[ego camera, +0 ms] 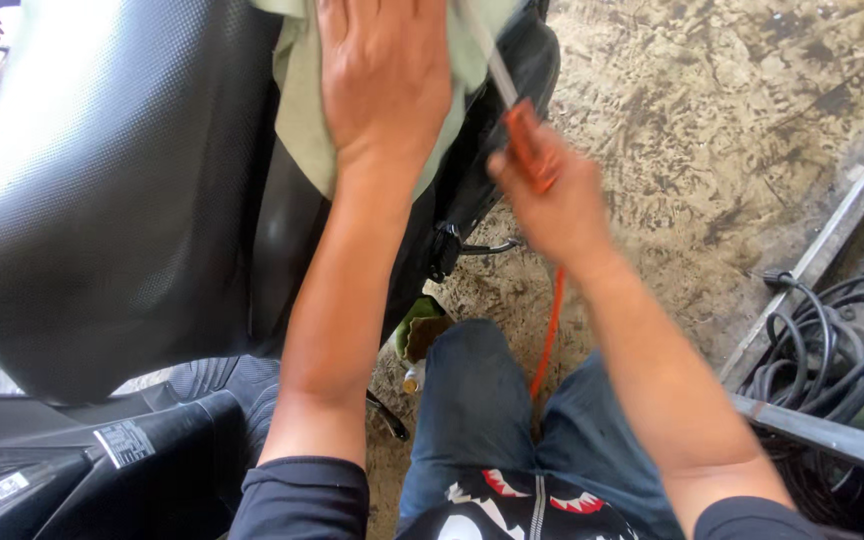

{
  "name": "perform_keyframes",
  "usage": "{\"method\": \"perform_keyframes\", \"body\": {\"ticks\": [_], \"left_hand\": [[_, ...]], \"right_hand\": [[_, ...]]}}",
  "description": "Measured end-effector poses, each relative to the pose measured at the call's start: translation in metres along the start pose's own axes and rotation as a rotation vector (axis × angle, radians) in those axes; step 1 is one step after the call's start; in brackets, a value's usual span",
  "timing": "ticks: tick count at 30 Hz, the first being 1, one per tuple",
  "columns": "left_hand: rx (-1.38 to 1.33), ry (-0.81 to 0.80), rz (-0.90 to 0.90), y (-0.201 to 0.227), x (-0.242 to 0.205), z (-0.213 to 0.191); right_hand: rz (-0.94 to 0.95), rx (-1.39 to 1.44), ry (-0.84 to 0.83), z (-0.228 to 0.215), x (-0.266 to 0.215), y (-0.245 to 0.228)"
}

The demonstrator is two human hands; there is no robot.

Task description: The person details a motorcycle by using a cloth to wipe down various surfaces including the front fairing, mirrors, and wheels while using an air compressor nozzle to blow dust and water out of tight crevices.

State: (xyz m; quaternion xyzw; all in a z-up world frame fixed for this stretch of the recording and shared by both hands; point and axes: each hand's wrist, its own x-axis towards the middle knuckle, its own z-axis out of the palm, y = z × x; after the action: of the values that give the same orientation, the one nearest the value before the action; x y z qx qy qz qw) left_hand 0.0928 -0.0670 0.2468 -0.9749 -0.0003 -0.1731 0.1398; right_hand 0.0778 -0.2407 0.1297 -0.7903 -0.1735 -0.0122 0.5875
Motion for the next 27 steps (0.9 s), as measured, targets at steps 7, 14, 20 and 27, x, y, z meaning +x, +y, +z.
{"method": "perform_keyframes", "body": {"ticks": [7, 14, 20, 27], "left_hand": [[-0.127, 0.449, -0.198, -0.025, -0.162, 0.056], [0.082, 0.319, -0.149, -0.02, -0.094, 0.084], [-0.303, 0.258, 0.088, 0.049, -0.018, 0.105], [-0.705, 0.02, -0.173, 0.074, -0.015, 0.149]], "right_hand": [[0.075, -0.14, -0.361, 0.03, -0.09, 0.014], [0.293, -0.456, -0.168, -0.003, -0.028, 0.029], [0.284, -0.575, -0.174, -0.005, 0.0, 0.061], [0.372, -0.529, -0.143, 0.006, 0.017, 0.094]]}}
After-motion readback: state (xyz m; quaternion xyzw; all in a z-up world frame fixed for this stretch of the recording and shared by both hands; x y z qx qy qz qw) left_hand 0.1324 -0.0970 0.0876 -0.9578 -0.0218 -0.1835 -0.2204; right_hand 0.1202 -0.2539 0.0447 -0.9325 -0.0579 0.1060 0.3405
